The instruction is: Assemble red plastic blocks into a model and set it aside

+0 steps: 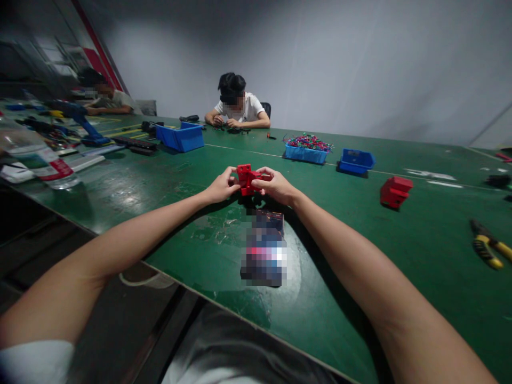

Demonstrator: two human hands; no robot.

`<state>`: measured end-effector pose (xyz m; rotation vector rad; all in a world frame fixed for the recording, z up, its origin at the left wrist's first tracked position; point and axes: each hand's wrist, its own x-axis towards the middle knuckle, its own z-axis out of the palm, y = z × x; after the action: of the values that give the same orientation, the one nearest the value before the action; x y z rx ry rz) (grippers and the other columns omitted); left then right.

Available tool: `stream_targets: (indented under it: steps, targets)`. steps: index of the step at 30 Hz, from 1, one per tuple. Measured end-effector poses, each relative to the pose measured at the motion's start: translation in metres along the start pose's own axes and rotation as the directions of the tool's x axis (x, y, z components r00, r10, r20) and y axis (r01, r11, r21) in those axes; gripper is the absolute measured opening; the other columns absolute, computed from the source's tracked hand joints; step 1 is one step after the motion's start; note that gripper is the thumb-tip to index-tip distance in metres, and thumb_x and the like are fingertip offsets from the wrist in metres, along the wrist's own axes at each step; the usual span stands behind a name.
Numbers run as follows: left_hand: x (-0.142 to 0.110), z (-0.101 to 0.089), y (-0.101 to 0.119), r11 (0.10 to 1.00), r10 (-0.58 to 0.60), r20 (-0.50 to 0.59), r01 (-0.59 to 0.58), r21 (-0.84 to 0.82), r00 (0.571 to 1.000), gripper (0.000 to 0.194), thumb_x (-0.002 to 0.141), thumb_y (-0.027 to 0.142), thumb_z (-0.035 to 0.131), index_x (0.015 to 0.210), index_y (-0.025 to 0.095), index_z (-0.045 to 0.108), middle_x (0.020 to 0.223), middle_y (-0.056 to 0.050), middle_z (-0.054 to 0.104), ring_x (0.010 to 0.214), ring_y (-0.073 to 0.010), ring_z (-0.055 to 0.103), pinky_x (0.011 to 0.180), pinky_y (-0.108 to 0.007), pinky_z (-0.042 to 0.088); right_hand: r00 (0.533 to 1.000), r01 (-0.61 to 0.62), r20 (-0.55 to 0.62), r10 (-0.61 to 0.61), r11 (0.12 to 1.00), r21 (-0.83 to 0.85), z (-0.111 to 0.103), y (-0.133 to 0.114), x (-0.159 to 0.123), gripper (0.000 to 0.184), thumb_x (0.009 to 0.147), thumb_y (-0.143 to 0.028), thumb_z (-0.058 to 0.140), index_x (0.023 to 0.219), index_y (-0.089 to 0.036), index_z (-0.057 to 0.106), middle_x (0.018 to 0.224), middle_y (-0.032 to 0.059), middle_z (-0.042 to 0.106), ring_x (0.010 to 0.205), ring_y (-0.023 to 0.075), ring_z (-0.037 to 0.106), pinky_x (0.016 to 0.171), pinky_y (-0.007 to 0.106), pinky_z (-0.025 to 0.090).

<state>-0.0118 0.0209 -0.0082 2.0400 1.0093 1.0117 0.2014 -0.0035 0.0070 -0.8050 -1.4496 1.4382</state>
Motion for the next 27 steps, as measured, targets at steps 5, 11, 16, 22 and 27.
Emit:
stream_targets:
  steps: [5,11,16,22,27]
  targets:
    - [0.001,0.000,-0.001,1.000,-0.003,0.027,0.004,-0.021,1.000,0.040,0.077,0.020,0.062,0.113,0.015,0.044,0.059,0.009,0.053,0.052,-0.0084,0.048,0.056,-0.021,0.033,0.999,0.033,-0.015,-0.034,0.998,-0.058,0.001,0.002,0.000,0.054,0.051,-0.042,0.092,0.089,-0.019,0.060,0.078,-0.0021,0.066,0.059,0.0096,0.055,0.051,0.022,0.039]
    - [0.002,0.001,-0.003,1.000,0.007,0.040,-0.007,-0.013,0.999,0.042,0.079,0.023,0.062,0.116,0.015,0.044,0.060,0.008,0.053,0.052,-0.0087,0.047,0.056,-0.021,0.031,0.999,0.018,0.033,-0.018,1.000,-0.018,0.001,0.008,0.002,0.062,0.049,-0.050,0.091,0.095,-0.019,0.063,0.086,0.0007,0.067,0.064,0.0113,0.058,0.053,0.022,0.039]
    - [0.001,0.000,0.000,1.000,0.017,0.050,-0.018,0.006,0.999,0.043,0.080,0.026,0.061,0.117,0.014,0.043,0.067,0.005,0.060,0.056,-0.0108,0.054,0.059,-0.022,0.035,0.998,0.014,0.064,-0.006,0.994,-0.112,0.003,0.005,0.002,0.063,0.054,-0.050,0.088,0.103,-0.017,0.067,0.087,0.0031,0.069,0.065,0.0118,0.056,0.055,0.023,0.037]
    - [0.001,-0.002,-0.002,0.998,0.043,0.064,-0.046,0.042,0.997,0.042,0.081,0.026,0.060,0.118,0.014,0.044,0.071,0.002,0.064,0.063,-0.0138,0.060,0.063,-0.023,0.040,0.998,0.043,0.046,-0.033,0.973,-0.229,0.006,-0.004,-0.002,0.056,0.058,-0.046,0.086,0.101,-0.015,0.070,0.083,0.0021,0.069,0.065,0.0110,0.054,0.057,0.023,0.037]
    - [0.003,-0.002,-0.007,0.998,0.063,0.066,-0.064,0.021,0.996,0.046,0.078,0.024,0.062,0.119,0.015,0.044,0.078,-0.001,0.067,0.069,-0.0157,0.064,0.068,-0.025,0.043,0.997,0.051,0.065,-0.036,0.968,-0.247,0.007,-0.005,-0.004,0.055,0.060,-0.046,0.085,0.103,-0.014,0.071,0.087,0.0034,0.070,0.068,0.0117,0.055,0.060,0.024,0.039]
